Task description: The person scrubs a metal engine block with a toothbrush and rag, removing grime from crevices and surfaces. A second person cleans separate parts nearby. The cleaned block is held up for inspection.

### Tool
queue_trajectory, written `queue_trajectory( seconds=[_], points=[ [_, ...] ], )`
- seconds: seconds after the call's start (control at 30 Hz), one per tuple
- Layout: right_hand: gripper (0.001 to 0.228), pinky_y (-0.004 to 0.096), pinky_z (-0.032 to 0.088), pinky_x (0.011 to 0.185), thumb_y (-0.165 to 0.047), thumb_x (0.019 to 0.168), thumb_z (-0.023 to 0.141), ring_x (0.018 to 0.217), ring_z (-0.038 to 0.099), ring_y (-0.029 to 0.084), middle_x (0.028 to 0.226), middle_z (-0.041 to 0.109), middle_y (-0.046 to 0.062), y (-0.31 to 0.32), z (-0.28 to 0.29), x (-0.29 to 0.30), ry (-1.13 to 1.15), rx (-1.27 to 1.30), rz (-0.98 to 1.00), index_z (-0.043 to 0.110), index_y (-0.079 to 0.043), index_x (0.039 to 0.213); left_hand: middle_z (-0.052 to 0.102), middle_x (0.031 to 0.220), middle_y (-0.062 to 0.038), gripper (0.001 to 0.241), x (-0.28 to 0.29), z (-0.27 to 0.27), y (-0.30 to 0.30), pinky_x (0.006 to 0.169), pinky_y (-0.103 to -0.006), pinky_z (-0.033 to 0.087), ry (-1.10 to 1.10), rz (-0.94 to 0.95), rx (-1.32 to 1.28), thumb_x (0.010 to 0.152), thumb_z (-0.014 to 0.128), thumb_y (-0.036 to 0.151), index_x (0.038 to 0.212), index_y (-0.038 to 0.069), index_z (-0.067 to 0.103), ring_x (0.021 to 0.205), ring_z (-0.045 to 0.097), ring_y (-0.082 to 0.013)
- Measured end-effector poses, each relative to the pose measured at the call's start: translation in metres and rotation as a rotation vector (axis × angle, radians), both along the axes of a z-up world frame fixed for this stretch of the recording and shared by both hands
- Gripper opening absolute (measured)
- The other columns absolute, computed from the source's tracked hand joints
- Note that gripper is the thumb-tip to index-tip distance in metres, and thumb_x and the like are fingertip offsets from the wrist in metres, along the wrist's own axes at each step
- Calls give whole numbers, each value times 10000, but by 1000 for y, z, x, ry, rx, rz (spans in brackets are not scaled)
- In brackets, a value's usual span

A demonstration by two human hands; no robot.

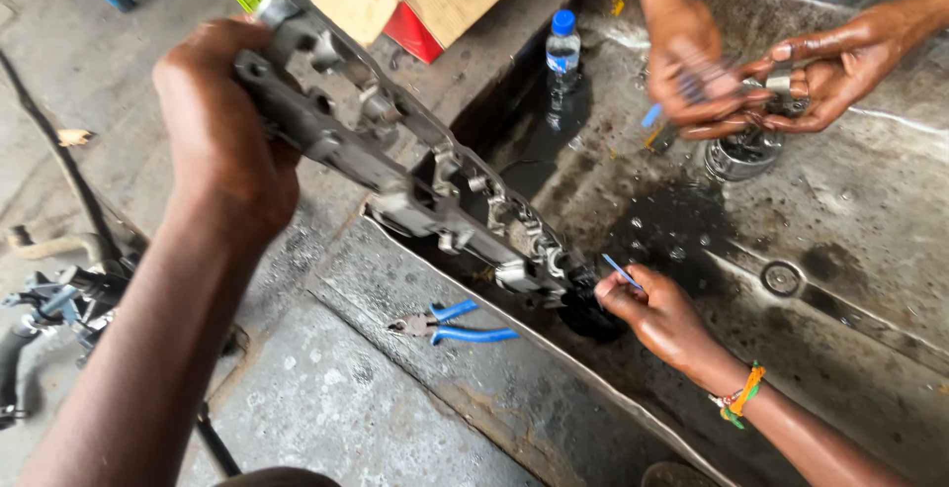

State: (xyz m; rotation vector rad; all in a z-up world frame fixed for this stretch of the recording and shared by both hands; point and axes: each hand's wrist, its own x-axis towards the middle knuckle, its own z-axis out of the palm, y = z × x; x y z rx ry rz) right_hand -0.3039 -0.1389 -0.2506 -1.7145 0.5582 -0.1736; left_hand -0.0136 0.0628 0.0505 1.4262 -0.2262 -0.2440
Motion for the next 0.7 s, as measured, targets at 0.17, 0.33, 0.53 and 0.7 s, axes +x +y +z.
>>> queue_trajectory(
  seconds=[0.17, 0.33, 0.53, 0.7],
  points=[
    [393, 325, 522, 770, -278, 823, 825, 888, 621, 113, 967, 695, 36, 4, 4, 32, -65, -287, 131, 708, -35, 1109, 612, 750, 8, 97, -20, 4, -20, 500, -283, 416, -308, -16, -21, 912, 568, 104, 887, 73, 656, 593, 512, -89],
    [208, 296, 590, 807, -148, 884, 778, 925, 753, 143, 992, 778, 59, 15, -16, 47, -102, -37, 60, 765, -8, 1037, 518, 682, 8, 59, -31, 24, -39, 472, -330, 409, -157, -101, -10, 862, 569, 104, 900, 72, 601, 527, 452, -128],
    [215, 287, 569, 797, -173, 889, 749, 891, 729, 115, 983, 782, 37, 22, -10, 45, -88, -40, 66, 774, -29, 1048, 508, 681, 3, 312, -32, 31, -23, 565, -321, 424, -40, -383, -71, 811, 543, 129, 1102, 98, 648, 587, 476, -125],
    [308, 356, 438, 665, -294, 1025, 554, 724, 501, 156, 789, 558, 60, 14, 53, 24, 121, 92, 135, 683, -106, 1233, 445, 631, 2, 232, -21, 15, -13, 607, -340, 417, -82, -375, -118, 834, 559, 157, 1042, 99, 645, 571, 443, -151]
  ],
)
